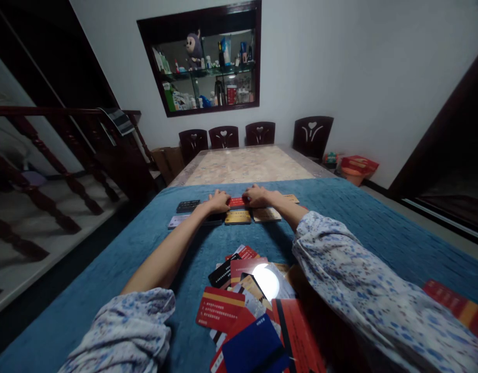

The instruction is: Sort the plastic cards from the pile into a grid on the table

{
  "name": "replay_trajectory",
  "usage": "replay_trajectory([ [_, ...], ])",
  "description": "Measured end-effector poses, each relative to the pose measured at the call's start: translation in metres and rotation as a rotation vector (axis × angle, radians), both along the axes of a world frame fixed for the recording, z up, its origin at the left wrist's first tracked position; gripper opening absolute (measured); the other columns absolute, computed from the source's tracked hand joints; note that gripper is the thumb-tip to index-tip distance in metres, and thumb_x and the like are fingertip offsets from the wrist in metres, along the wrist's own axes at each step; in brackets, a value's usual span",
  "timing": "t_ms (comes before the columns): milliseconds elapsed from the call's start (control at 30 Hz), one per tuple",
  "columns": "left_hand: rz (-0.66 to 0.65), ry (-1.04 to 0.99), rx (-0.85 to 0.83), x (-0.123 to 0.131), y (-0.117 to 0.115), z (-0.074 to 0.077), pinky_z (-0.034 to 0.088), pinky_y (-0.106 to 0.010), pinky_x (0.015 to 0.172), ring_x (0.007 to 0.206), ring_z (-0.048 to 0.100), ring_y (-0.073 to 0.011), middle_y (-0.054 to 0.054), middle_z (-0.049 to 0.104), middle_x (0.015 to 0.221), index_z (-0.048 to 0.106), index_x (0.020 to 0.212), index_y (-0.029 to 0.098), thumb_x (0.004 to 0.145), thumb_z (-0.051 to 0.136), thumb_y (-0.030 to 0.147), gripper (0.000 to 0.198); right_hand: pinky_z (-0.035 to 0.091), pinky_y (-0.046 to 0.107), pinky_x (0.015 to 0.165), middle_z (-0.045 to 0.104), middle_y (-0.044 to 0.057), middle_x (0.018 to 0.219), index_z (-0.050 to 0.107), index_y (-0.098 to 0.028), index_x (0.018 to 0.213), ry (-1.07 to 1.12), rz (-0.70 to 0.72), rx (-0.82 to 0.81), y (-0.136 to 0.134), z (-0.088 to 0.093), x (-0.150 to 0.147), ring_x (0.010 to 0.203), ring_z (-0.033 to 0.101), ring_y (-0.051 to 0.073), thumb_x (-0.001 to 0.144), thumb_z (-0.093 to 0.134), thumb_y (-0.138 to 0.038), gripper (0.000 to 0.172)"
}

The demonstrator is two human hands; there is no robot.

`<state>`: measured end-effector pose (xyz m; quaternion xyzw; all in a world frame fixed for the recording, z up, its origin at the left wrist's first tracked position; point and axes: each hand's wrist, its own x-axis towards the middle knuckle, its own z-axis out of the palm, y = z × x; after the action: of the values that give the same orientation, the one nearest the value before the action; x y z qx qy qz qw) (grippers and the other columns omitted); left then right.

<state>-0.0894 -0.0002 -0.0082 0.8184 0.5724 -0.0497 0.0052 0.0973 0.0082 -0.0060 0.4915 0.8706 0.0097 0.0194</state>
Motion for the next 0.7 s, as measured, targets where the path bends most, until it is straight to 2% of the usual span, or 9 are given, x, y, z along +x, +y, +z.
replay_trajectory([
  [100, -0.008, 0.002, -0.005, -0.001, 0.0, 0.0, 0.037, -0.056, 0.102, 0.13, 0.037, -0.0351, -0.013, 0.054, 0.133, 0.062, 0.118, 0.025, 0.08, 0.059, 0.024, 0.039, 0.048, 0.052, 0.089, 0.065, 0.016, 0.124, 0.073, -0.025, 0.109, 0.008, 0.002, 0.014, -0.001, 0.001, 0.001, 0.117, 0.051, 0.038, 0.082, 0.062, -0.032, 0.031],
  [233, -0.024, -0.025, 0.018, -0.004, -0.002, 0.001, 0.035, -0.055, 0.104, 0.133, 0.035, -0.0355, -0.013, 0.049, 0.141, 0.054, 0.133, 0.025, 0.081, 0.059, 0.025, 0.052, 0.046, 0.05, 0.092, 0.062, 0.017, 0.129, 0.068, -0.023, 0.124, -0.005, -0.018, 0.01, -0.004, 0.005, 0.004, 0.123, 0.048, 0.038, 0.084, 0.058, -0.035, 0.043],
  [400, -0.068, -0.079, 0.093, -0.007, -0.013, 0.005, 0.036, -0.052, 0.103, 0.131, 0.037, -0.0339, -0.013, 0.053, 0.139, 0.057, 0.133, 0.024, 0.085, 0.055, 0.025, 0.048, 0.043, 0.049, 0.096, 0.059, 0.016, 0.135, 0.059, -0.022, 0.138, 0.006, -0.007, 0.033, -0.012, 0.014, 0.008, 0.128, 0.045, 0.038, 0.089, 0.053, -0.039, 0.052],
  [567, -0.126, -0.175, 0.184, -0.011, -0.027, 0.009, 0.035, -0.05, 0.101, 0.127, 0.04, -0.0328, -0.013, 0.057, 0.132, 0.064, 0.126, 0.02, 0.087, 0.053, 0.021, 0.04, 0.042, 0.04, 0.096, 0.065, 0.014, 0.128, 0.066, -0.019, 0.129, 0.051, 0.044, 0.093, -0.024, 0.022, 0.014, 0.122, 0.049, 0.033, 0.086, 0.059, -0.031, 0.045],
  [700, -0.199, -0.248, 0.254, -0.013, -0.037, 0.004, 0.034, -0.05, 0.098, 0.121, 0.042, -0.0314, -0.012, 0.063, 0.122, 0.071, 0.112, 0.019, 0.086, 0.053, 0.017, 0.031, 0.041, 0.034, 0.089, 0.071, 0.011, 0.114, 0.074, -0.019, 0.112, 0.054, 0.071, 0.146, -0.036, 0.025, 0.018, 0.11, 0.055, 0.028, 0.084, 0.059, -0.02, 0.032],
])
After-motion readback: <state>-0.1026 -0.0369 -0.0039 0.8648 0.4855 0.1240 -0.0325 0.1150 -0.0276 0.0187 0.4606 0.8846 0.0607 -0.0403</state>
